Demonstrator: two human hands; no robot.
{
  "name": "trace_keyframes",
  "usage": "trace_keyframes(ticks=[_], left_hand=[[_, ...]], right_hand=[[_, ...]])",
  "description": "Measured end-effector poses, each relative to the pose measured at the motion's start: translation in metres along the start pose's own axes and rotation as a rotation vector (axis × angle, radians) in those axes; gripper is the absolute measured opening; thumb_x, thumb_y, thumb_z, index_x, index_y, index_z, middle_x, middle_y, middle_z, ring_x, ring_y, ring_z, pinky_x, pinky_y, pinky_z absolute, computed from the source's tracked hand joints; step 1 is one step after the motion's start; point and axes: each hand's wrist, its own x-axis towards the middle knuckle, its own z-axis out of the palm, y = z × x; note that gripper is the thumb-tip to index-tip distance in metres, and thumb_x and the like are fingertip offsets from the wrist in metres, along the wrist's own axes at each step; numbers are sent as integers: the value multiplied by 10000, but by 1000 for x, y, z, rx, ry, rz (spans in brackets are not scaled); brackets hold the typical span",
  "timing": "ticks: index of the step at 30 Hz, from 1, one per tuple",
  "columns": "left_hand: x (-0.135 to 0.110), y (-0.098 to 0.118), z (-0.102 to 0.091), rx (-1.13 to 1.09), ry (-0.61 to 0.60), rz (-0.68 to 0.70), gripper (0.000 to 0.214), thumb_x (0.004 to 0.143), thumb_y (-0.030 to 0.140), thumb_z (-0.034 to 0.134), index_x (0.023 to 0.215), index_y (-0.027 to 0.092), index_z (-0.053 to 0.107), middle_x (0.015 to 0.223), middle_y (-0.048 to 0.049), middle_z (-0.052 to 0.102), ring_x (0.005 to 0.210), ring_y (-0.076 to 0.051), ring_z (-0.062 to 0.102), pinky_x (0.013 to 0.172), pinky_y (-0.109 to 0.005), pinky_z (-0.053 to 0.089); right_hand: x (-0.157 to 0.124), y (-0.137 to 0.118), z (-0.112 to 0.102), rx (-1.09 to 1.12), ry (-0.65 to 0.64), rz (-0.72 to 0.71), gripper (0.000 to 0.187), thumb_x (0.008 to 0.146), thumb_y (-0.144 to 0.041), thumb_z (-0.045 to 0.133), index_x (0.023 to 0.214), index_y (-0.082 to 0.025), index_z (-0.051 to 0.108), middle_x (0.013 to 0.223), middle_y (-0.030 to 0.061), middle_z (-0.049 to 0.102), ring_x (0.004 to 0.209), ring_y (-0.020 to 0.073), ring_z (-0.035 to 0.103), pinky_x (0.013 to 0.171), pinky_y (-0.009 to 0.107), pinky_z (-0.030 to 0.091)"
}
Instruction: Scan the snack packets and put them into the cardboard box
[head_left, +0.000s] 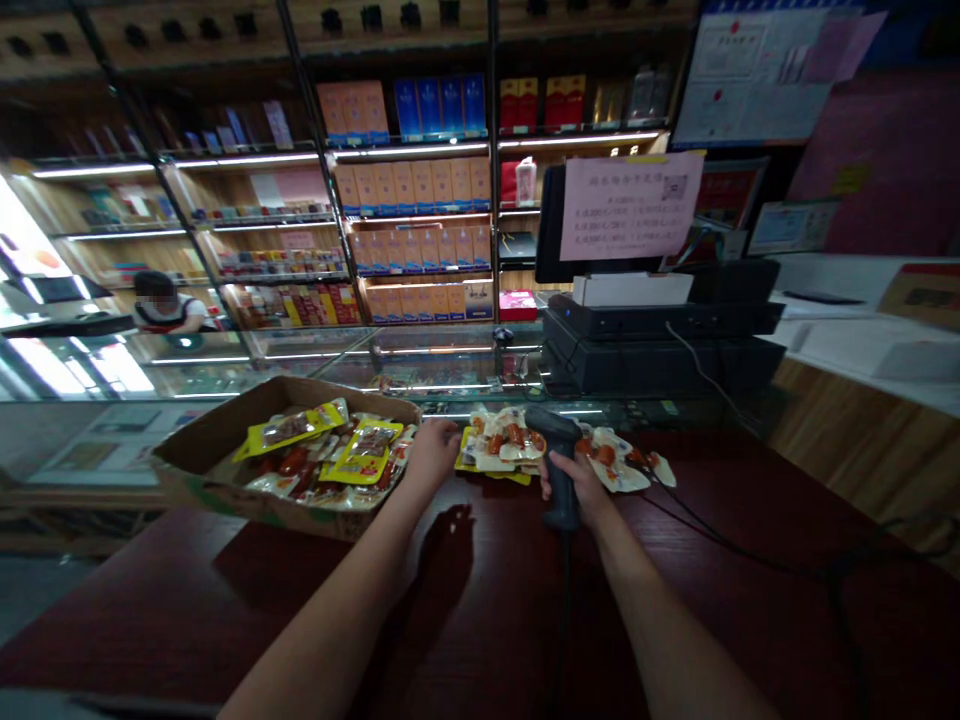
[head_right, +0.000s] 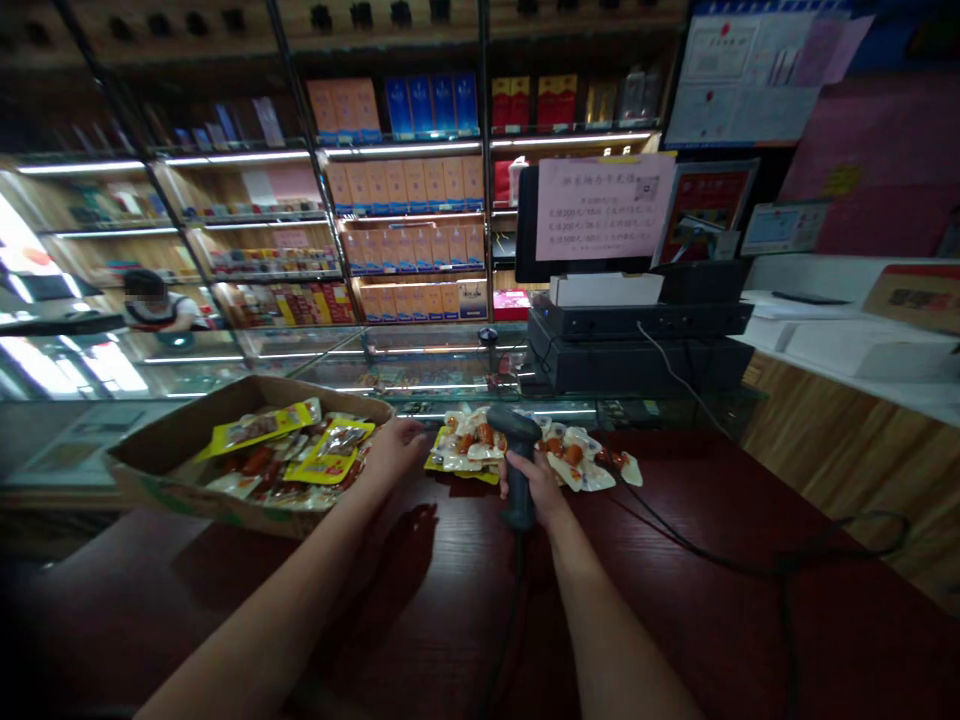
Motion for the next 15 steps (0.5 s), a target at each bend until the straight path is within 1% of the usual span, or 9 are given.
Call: trace_keyframes(ticks=[1, 3, 5, 7, 9, 11, 13, 15], left_hand=[[-1, -16, -13, 48, 11, -41, 265, 775, 278, 528, 964, 148, 660, 1011, -106, 645, 961, -201, 583, 864, -273, 415], [-3, -49, -37, 175, 6, -169, 321, 787, 341, 500, 996, 137, 634, 1025, -136, 645, 968, -235, 586, 847, -305, 422], [-4, -78, -56, 317, -49, -280, 401, 778, 409, 494, 1017, 108, 606, 1032, -180, 640, 989, -277, 583, 837, -335, 422], [-5, -99, -68, 414, -128, -365, 479, 746, 456, 518, 1043, 85, 577, 1047, -215, 631, 1002, -306, 583, 820, -351, 427], [-5, -112, -72, 453, -197, -413, 527, 695, 469, 572, 1060, 89, 561, 1068, -227, 624, 1002, -316, 590, 802, -353, 436], [-4, -116, -71, 458, -232, -419, 529, 636, 458, 637, 1026, 106, 576, 1071, -228, 626, 1003, -315, 594, 793, -343, 442], [-2, -116, -68, 433, -229, -417, 514, 580, 451, 692, 960, 118, 599, 1042, -223, 638, 996, -311, 598, 787, -329, 446], [1, -116, -67, 342, -174, -443, 503, 532, 435, 730, 903, 117, 610, 985, -215, 656, 955, -315, 614, 760, -325, 455]], right_hand=[[-2, 4, 6, -19, -30, 24, 252, 688, -380, 669, 716, -162, 545, 545, -18, 587, 383, 102, 520, 377, 230, 462], [-6, 11, 16, -52, -88, 64, 251, 692, -378, 668, 732, -159, 551, 546, -16, 588, 385, 103, 522, 379, 228, 458], [-10, 16, 25, -74, -150, 97, 255, 692, -372, 668, 776, -159, 557, 545, -20, 584, 384, 103, 521, 381, 225, 454], [-13, 21, 30, -89, -200, 126, 280, 688, -366, 668, 844, -160, 560, 549, -27, 582, 384, 104, 525, 384, 224, 450], [-15, 24, 33, -109, -226, 149, 319, 685, -362, 667, 902, -156, 556, 551, -31, 583, 384, 107, 533, 377, 216, 438], [-15, 27, 33, -135, -228, 164, 337, 685, -358, 665, 923, -149, 551, 551, -30, 586, 384, 108, 539, 371, 207, 425], [-13, 29, 32, -153, -221, 173, 341, 687, -355, 662, 929, -144, 547, 547, -31, 587, 380, 108, 538, 370, 205, 421], [-12, 30, 30, -158, -214, 176, 348, 685, -361, 662, 929, -142, 545, 543, -32, 585, 375, 108, 534, 373, 210, 426]])
